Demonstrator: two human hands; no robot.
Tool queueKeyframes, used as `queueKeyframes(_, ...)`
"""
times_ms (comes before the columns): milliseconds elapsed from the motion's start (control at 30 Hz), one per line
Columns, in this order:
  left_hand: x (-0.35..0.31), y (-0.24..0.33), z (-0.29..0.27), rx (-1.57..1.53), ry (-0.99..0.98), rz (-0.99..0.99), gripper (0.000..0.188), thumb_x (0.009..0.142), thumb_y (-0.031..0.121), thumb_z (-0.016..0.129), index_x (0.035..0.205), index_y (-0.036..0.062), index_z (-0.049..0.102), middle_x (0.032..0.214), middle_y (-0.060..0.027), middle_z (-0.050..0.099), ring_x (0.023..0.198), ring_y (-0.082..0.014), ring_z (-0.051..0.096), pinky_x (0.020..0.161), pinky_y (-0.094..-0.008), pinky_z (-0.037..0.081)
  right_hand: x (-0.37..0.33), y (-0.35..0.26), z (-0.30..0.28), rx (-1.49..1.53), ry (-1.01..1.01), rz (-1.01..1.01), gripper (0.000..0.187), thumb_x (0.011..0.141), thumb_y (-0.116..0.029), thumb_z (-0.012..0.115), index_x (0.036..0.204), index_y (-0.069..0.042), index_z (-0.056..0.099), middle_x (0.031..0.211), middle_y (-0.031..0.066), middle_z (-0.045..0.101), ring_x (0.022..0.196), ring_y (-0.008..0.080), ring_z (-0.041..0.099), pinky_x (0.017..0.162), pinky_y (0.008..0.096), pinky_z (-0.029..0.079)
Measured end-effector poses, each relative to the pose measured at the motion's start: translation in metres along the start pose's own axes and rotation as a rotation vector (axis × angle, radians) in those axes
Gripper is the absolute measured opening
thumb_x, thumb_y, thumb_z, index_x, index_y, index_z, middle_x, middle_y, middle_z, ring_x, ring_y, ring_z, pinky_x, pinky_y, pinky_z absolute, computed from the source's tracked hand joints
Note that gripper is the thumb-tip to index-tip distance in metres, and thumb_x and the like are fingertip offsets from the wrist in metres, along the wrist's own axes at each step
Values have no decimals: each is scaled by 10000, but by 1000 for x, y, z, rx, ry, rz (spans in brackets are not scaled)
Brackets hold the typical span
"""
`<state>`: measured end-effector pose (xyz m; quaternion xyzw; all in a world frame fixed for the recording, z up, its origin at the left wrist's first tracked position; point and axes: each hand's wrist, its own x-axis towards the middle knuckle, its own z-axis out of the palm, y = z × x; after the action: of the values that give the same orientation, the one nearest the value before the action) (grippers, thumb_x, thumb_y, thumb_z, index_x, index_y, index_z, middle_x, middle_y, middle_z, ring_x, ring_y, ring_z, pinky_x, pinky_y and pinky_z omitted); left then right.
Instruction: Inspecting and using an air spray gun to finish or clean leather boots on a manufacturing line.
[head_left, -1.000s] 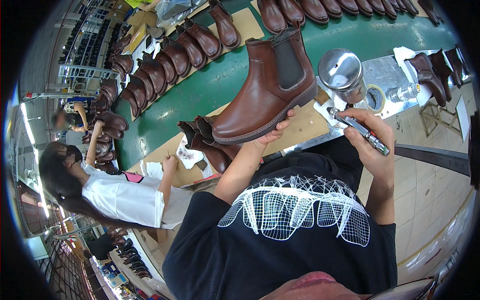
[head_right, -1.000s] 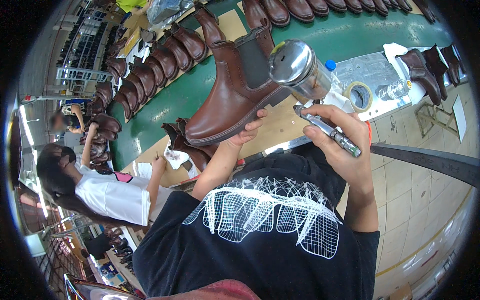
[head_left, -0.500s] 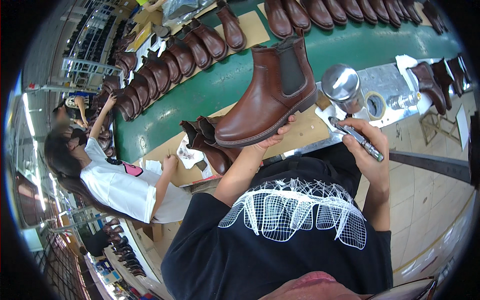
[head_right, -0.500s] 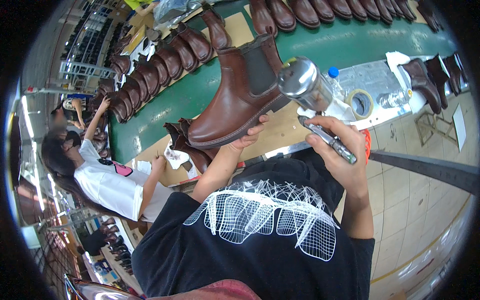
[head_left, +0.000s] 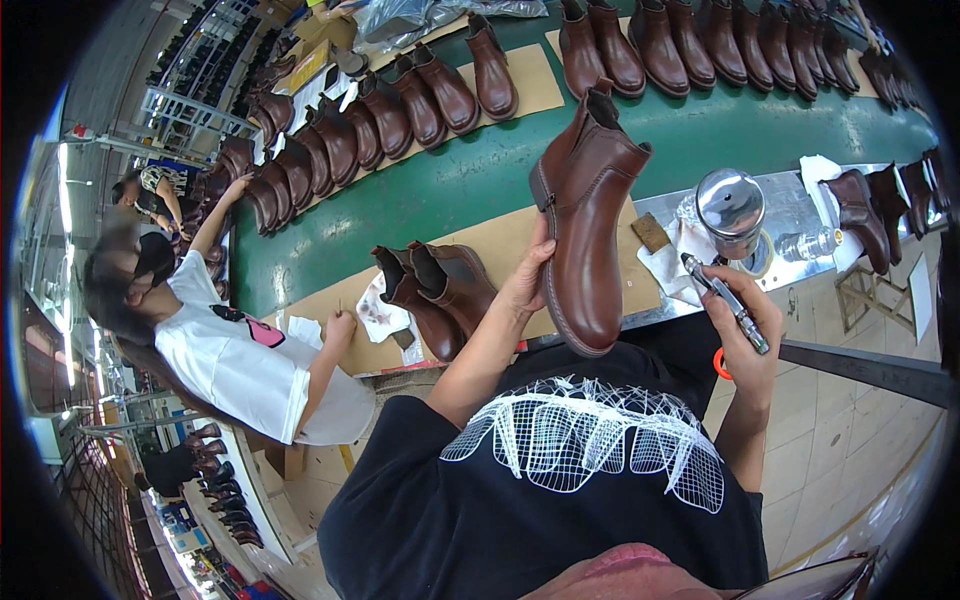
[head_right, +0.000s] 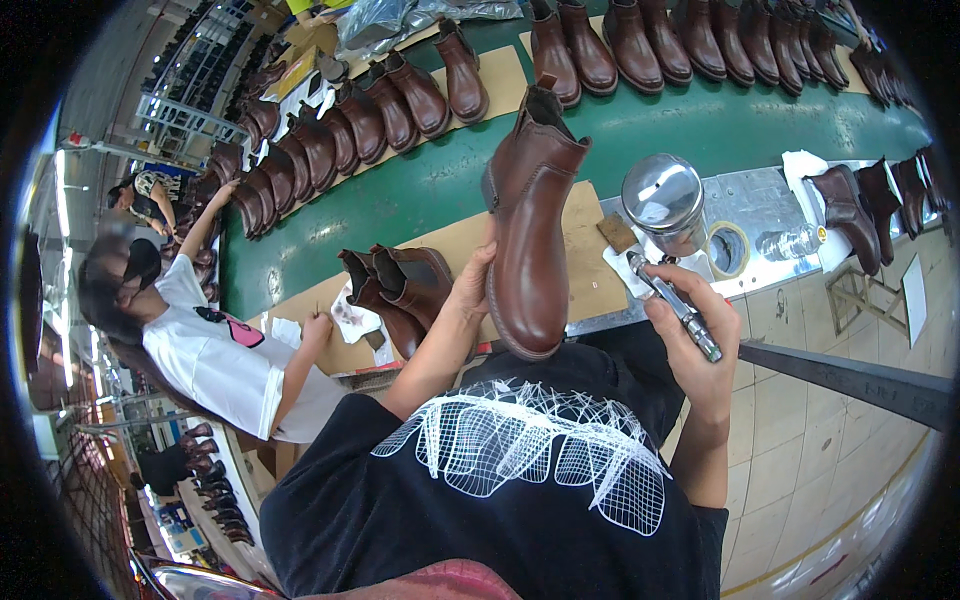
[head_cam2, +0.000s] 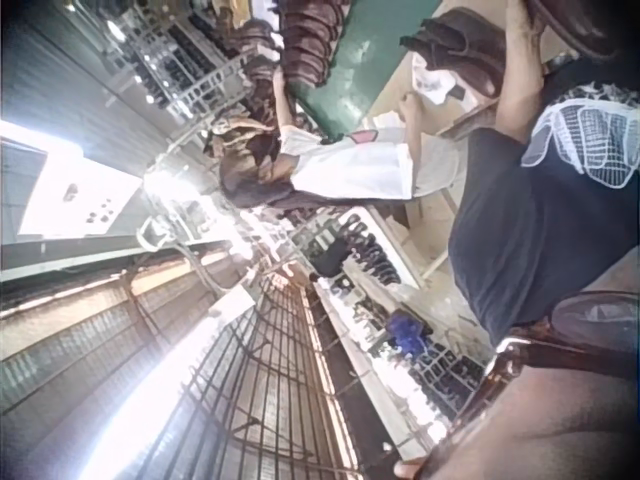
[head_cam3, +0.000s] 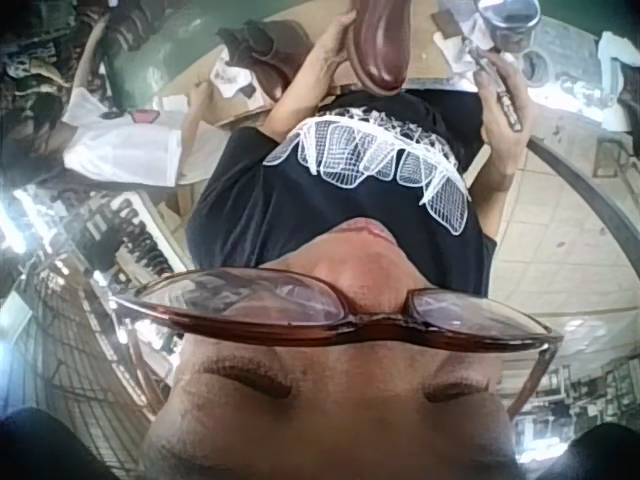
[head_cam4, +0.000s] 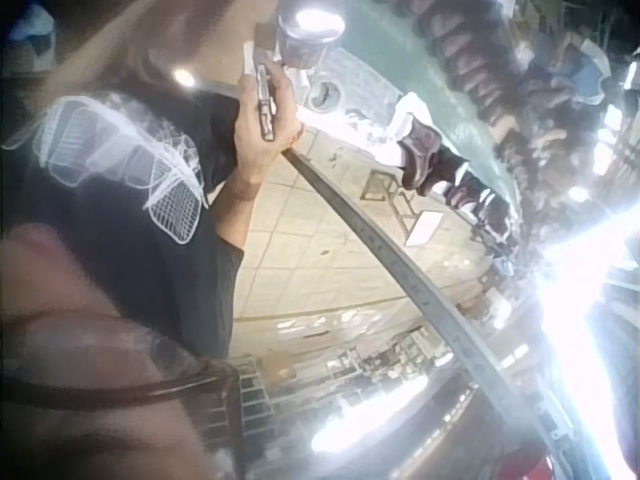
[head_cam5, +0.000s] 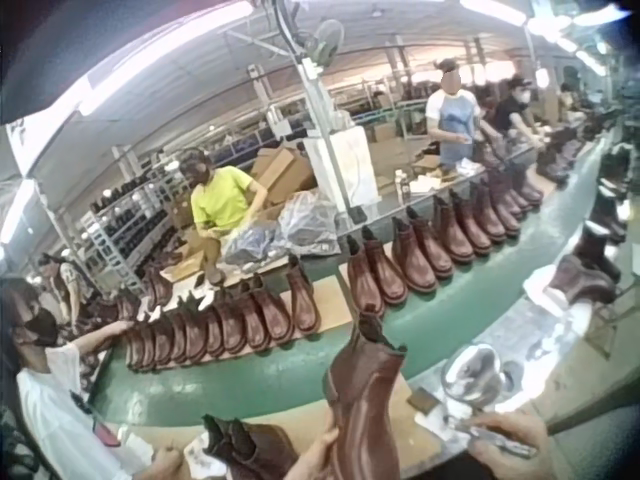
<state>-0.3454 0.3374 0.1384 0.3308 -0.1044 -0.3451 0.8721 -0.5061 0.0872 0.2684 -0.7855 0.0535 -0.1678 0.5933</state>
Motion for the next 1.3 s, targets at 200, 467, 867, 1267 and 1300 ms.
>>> queueKeyframes(200, 1, 7, 20, 205, 21, 108, 1060, 854, 134, 657, 1579, 265, -105, 1538, -159, 314, 1321, -300, 483, 1064, -426, 462, 0, 1, -3, 41, 33, 5, 245, 864, -23, 678, 1107, 8, 682, 937, 39, 666, 824, 82, 573, 738, 218, 446)
queueKeyframes(467, -5, 1, 14, 314, 113, 180, 1066, 877, 71, 641, 1573, 275, -140, 1487, -172, 381, 1273, -264, 515, 994, -380, 484, -4, 5, -1, 42, 11, 39, 252, 868, -26, 677, 1118, 7, 679, 964, 38, 663, 852, 83, 573, 764, 216, 441)
queueKeyframes(867, -9, 0, 15, 698, 247, 419, 1219, 809, 6, 768, 1567, 246, -156, 1307, -178, 526, 1127, -241, 556, 845, -336, 550, -4, 1, 1, 52, 12, 8, 260, 886, -69, 687, 1132, 11, 674, 964, 39, 665, 849, 81, 575, 757, 216, 441)
queueKeyframes(1267, -21, -12, 11, 761, 254, 493, 1251, 782, -23, 783, 1560, 247, -160, 1314, -173, 474, 1140, -224, 542, 733, -269, 599, 11, -31, 2, -37, 123, -119, 243, 903, -115, 701, 1108, 11, 669, 895, 26, 654, 784, 72, 548, 680, 209, 430)
queueKeyframes(1300, -21, -13, 12, 760, 257, 488, 1255, 780, -25, 784, 1559, 248, -161, 1307, -171, 470, 1142, -222, 539, 731, -268, 598, 10, -32, 3, -38, 126, -118, 243, 903, -115, 701, 1108, 11, 669, 895, 26, 654, 784, 72, 548, 680, 209, 430)
